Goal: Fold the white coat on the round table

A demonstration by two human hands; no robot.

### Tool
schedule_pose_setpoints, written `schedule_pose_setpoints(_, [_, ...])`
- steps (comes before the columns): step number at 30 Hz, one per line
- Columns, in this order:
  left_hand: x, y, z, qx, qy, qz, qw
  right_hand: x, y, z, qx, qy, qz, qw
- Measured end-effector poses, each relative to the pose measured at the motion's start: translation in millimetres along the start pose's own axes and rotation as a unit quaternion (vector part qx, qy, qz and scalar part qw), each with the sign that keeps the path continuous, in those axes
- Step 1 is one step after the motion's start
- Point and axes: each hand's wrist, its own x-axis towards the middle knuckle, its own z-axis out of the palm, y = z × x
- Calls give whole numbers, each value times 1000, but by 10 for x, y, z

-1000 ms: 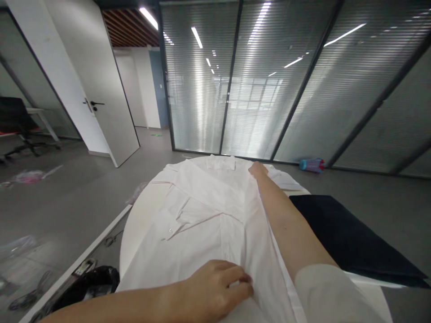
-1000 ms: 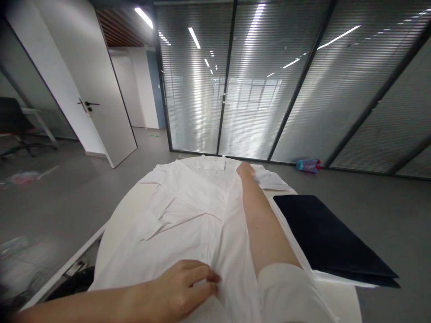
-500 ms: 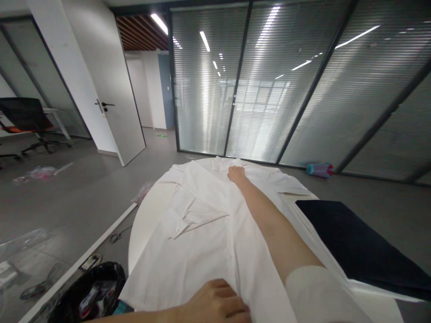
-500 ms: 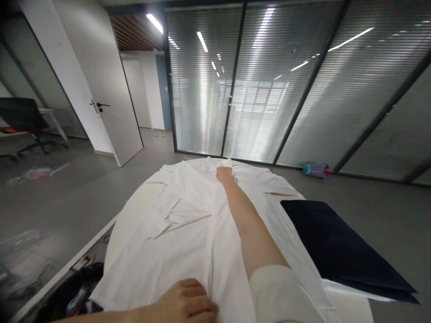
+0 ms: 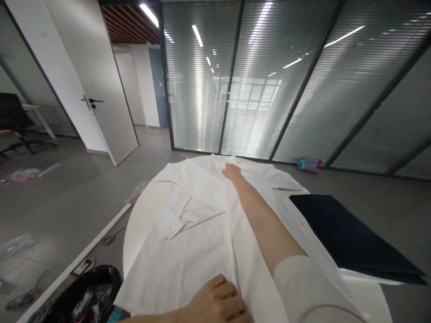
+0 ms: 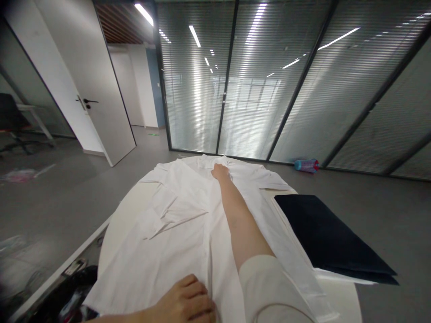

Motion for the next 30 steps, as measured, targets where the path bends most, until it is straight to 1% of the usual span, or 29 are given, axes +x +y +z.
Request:
schedule_pose_setpoints(3, [-20,-12,24,-12,13,4,1000,-6,-43,38,6,20,-8,1000])
schedule_pose_setpoints(5, [-12,-29,17,-24,12,10,1000,-7,-76,96,13,17,-20,1000])
schedule_pose_setpoints(10, [59,-46,-97,-29,-62,28,997,-27,-101,220,29,-22,-39,999])
schedule_pose_setpoints(12, [88,-24,-198,-40,-88,33,995,-74,-105,196,30,-19,-46,998])
schedule_pose_setpoints(14, [105,-14,-354,-85,-109,16,990,-151,-147,124,30,4,-60,998])
schedule_pose_setpoints(15, [107,-30,-456,-120,-112,-8,986,-201,-194,78,31,22,-71,997])
schedule_pose_setpoints(16, [103,-72,-574,-157,-100,-46,982,-261,-261,29,33,41,-88,995])
schedule_pose_setpoints(17, [94,-146,-705,-190,-75,-102,973,-333,-350,-17,36,58,-109,992])
schedule_pose_setpoints(18, [78,-261,-843,-217,-42,-171,960,-423,-459,-56,41,68,-133,988])
schedule_pose_setpoints(19, [55,-420,-984,-227,16,-249,941,-537,-585,-85,48,72,-167,982])
schedule_pose_setpoints(20, [25,-623,-1119,-224,54,-337,913,-680,-722,-104,57,68,-217,972])
schedule_pose_setpoints(21, [-12,-865,-1240,-210,89,-400,887,-854,-864,-112,64,57,-279,956])
schedule_pose_setpoints(22, [-53,-1137,-1340,-190,137,-449,862,-1059,-1006,-111,71,44,-363,928])
schedule_pose_setpoints(23, [-98,-1425,-1414,-175,183,-484,838,-1293,-1141,-104,74,26,-455,887])
schedule_pose_setpoints(24, [-141,-1714,-1461,-167,217,-516,812,-1546,-1265,-94,73,13,-538,840])
schedule_pose_setpoints(25, [-179,-1991,-1481,-169,232,-556,780,-1809,-1376,-82,70,11,-603,795])
schedule_pose_setpoints(26, [-210,-2242,-1479,-186,216,-599,748,-2070,-1472,-70,70,17,-654,753])
schedule_pose_setpoints(27, [-232,-2460,-1459,-204,186,-640,717,-2316,-1553,-57,70,29,-693,717])
schedule_pose_setpoints(29, [-253,-2787,-1391,-216,144,-676,689,-2729,-1679,-18,75,54,-739,667])
schedule_pose_setpoints(30, [-254,-2901,-1350,-219,125,-687,681,-2884,-1726,8,77,63,-754,649])
